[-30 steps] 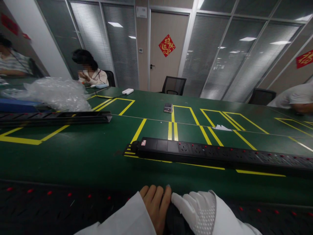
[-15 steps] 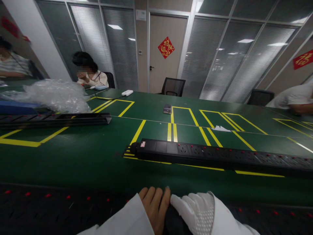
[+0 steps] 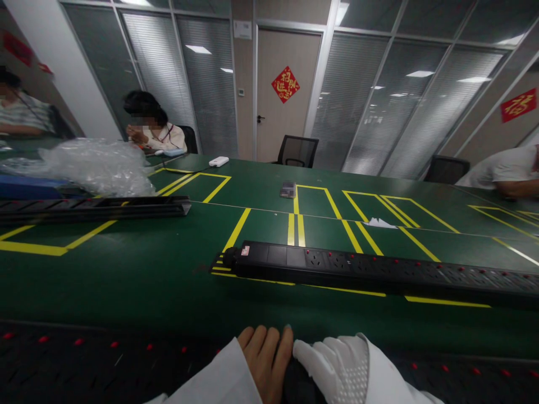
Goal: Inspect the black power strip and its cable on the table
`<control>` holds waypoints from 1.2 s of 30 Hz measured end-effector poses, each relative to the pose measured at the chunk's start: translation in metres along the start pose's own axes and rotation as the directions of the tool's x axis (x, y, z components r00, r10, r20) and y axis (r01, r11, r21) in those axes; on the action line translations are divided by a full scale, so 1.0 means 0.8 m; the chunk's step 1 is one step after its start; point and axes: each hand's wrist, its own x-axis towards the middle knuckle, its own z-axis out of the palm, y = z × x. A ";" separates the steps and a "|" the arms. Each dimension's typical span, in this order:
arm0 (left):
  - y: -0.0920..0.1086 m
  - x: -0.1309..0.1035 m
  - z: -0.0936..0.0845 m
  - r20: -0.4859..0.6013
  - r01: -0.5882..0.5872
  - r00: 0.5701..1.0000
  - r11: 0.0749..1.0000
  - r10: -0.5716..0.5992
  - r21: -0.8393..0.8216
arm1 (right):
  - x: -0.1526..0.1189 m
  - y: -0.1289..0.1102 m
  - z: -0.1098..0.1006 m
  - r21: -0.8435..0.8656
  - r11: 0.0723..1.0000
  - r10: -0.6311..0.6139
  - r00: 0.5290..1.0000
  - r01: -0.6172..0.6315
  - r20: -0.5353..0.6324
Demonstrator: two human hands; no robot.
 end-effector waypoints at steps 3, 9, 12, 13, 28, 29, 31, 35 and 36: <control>0.000 0.000 -0.001 0.002 -0.001 1.000 1.000 0.001 0.004 | 0.019 -0.030 0.035 -0.035 0.998 0.043 0.999 -0.043 0.011; 0.000 0.001 -0.001 0.010 0.003 1.000 1.000 -0.003 0.007 | 0.019 -0.062 0.078 -0.247 0.939 0.226 0.971 -0.240 -0.082; 0.000 0.000 -0.001 0.013 0.014 1.000 1.000 -0.014 -0.003 | 0.019 -0.064 0.079 -0.273 0.928 0.226 0.966 -0.252 -0.127; 0.001 0.000 -0.001 0.014 0.020 1.000 1.000 -0.020 -0.005 | 0.020 -0.063 0.077 -0.276 0.927 0.222 0.965 -0.253 -0.140; 0.000 0.000 -0.002 0.009 0.008 1.000 1.000 -0.008 0.006 | 0.025 -0.056 0.049 -0.218 0.946 0.230 0.970 -0.242 -0.078; 0.000 0.001 -0.002 0.005 0.007 1.000 1.000 -0.007 0.007 | 0.025 -0.055 0.049 -0.217 0.947 0.225 0.972 -0.236 -0.073; 0.000 0.001 -0.002 -0.002 0.006 1.000 1.000 -0.006 0.008 | 0.025 -0.053 0.050 -0.216 0.950 0.216 0.974 -0.226 -0.066; 0.000 0.002 -0.001 -0.025 -0.001 1.000 1.000 0.001 0.010 | 0.024 -0.052 0.053 -0.208 0.956 0.201 0.978 -0.208 -0.054; 0.000 0.002 -0.001 -0.026 0.000 1.000 1.000 0.000 0.011 | 0.023 -0.052 0.055 -0.203 0.958 0.198 0.979 -0.204 -0.049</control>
